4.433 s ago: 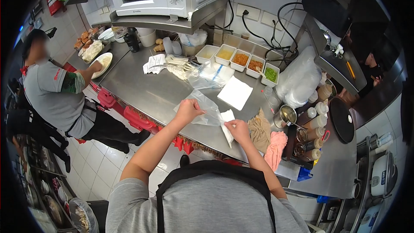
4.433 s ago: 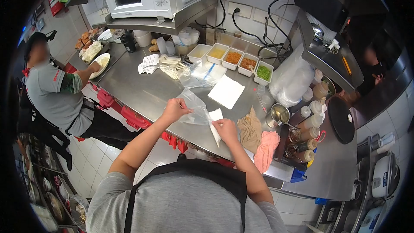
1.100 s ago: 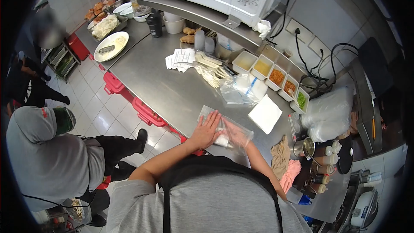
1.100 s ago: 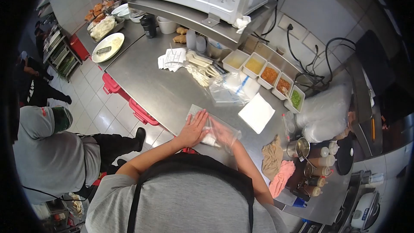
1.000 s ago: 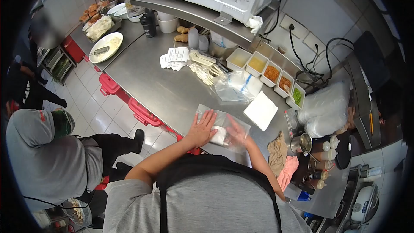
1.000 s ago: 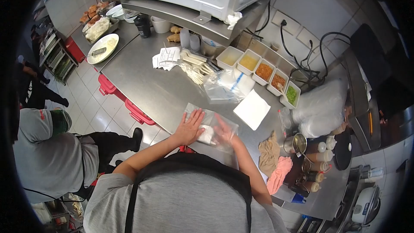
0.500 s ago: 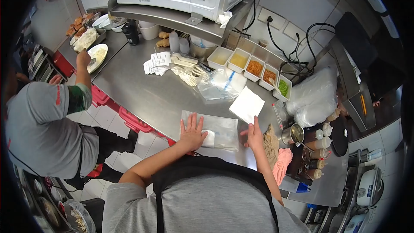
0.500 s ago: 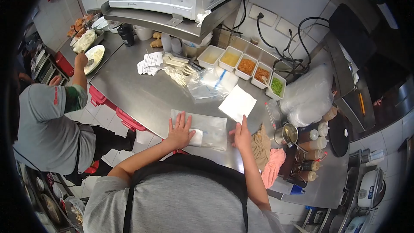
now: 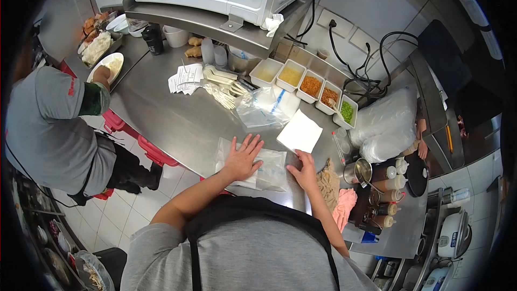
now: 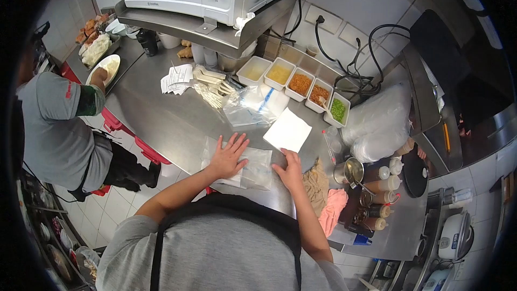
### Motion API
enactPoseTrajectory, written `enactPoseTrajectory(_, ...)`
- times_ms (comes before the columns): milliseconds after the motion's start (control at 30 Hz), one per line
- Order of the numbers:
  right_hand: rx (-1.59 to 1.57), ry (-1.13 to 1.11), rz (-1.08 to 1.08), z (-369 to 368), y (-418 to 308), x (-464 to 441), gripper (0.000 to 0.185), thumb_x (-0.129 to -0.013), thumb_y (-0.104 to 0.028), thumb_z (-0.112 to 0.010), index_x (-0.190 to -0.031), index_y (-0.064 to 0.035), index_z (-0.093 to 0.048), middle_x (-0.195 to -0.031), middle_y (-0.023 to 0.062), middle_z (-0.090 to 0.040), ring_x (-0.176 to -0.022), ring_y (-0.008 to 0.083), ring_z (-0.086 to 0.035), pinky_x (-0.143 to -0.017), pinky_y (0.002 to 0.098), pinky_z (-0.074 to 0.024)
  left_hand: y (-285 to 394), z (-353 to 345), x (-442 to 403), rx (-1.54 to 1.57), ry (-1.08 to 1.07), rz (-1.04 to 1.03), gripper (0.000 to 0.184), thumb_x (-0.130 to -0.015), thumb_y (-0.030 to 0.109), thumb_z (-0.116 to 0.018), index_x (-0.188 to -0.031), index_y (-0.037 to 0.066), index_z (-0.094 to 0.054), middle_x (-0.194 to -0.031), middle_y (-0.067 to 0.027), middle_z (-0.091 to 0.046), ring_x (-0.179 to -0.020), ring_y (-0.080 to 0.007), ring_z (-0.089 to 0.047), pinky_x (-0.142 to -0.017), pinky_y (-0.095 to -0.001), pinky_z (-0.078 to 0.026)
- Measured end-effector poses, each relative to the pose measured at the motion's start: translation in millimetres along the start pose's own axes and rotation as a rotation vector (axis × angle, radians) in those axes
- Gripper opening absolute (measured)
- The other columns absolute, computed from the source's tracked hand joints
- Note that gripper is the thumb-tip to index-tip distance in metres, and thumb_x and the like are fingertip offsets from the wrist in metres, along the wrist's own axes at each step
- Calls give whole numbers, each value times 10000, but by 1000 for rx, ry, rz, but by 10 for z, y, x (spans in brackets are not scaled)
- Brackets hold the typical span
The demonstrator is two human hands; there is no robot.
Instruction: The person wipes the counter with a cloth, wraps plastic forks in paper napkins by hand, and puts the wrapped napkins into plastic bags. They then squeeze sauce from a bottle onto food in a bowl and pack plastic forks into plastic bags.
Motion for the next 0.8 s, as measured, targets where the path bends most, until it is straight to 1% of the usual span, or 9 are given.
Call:
enactPoseTrajectory(100,255,-19,11,-67,-252,47,690,-607,-209,-826,-1233,-111,-551,-1125,97,-544,-1074,298,-489,-889,433,-387,-7,-4,-13,0,17,-12,666,-924,450,-437,-1459,98,-254,-1548,-88,-157,-1423,-298,-136,-1072,-645,-106)
enactPoseTrajectory(133,261,-14,13,-123,-247,37,679,-579,-257,-842,-1189,-138,-570,-1103,68,-539,-1057,276,-482,-861,437,-371,-4,-7,-22,1,16,-12,666,-923,451,-439,-1457,97,-257,-1548,-88,-158,-1423,-298,-137,-1071,-645,-107)
enactPoseTrajectory(333,193,-39,-109,-255,-100,-47,566,-578,-261,-845,-1058,-117,-582,-973,53,-561,-963,250,-522,-805,397,-396,-11,8,-24,7,30,-15,667,-915,452,-450,-1447,90,-276,-1541,-92,-180,-1422,-296,-146,-1072,-644,-106)
enactPoseTrajectory(433,279,-28,-147,-252,-186,-91,599,-589,-241,-846,-1102,-103,-570,-943,71,-574,-921,260,-545,-783,384,-419,-12,33,-15,20,37,-10,661,-915,450,-450,-1444,90,-283,-1535,-94,-199,-1420,-294,-154,-1079,-638,-96)
enactPoseTrajectory(533,105,-127,71,-326,-341,-225,673,-620,-187,-835,-1216,-100,-533,-949,44,-573,-841,195,-551,-757,320,-433,-9,25,-19,19,35,-12,663,-914,450,-450,-1444,89,-282,-1533,-94,-203,-1420,-293,-156,-1079,-637,-100)
enactPoseTrajectory(633,-262,-488,-106,-407,-329,-300,711,-666,-88,-787,-1310,-116,-487,-957,6,-572,-747,110,-525,-695,255,-438,-19,18,-19,15,37,-12,662,-914,450,-449,-1443,87,-282,-1532,-95,-206,-1419,-293,-159,-1079,-636,-102)
enactPoseTrajectory(733,-496,-630,-84,-339,-346,-333,701,-692,-9,-721,-1337,-138,-479,-934,-15,-576,-710,57,-490,-640,217,-422,-25,26,-15,20,38,-5,660,-914,449,-449,-1441,86,-285,-1531,-94,-209,-1418,-294,-163,-1079,-636,-101)
enactPoseTrajectory(800,-348,-640,-68,-332,-250,-316,669,-711,15,-695,-1329,-136,-490,-899,-33,-567,-662,56,-457,-604,213,-416,-22,28,-14,23,34,-4,661,-914,449,-449,-1440,85,-287,-1530,-94,-211,-1416,-294,-166,-1079,-635,-99)
Point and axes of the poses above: each hand's wrist, its own x-axis away from the middle knuckle, its own z-axis out of the back of the hand, y = z × x, the point moved 6 cm from there along -x, towards the middle knuckle
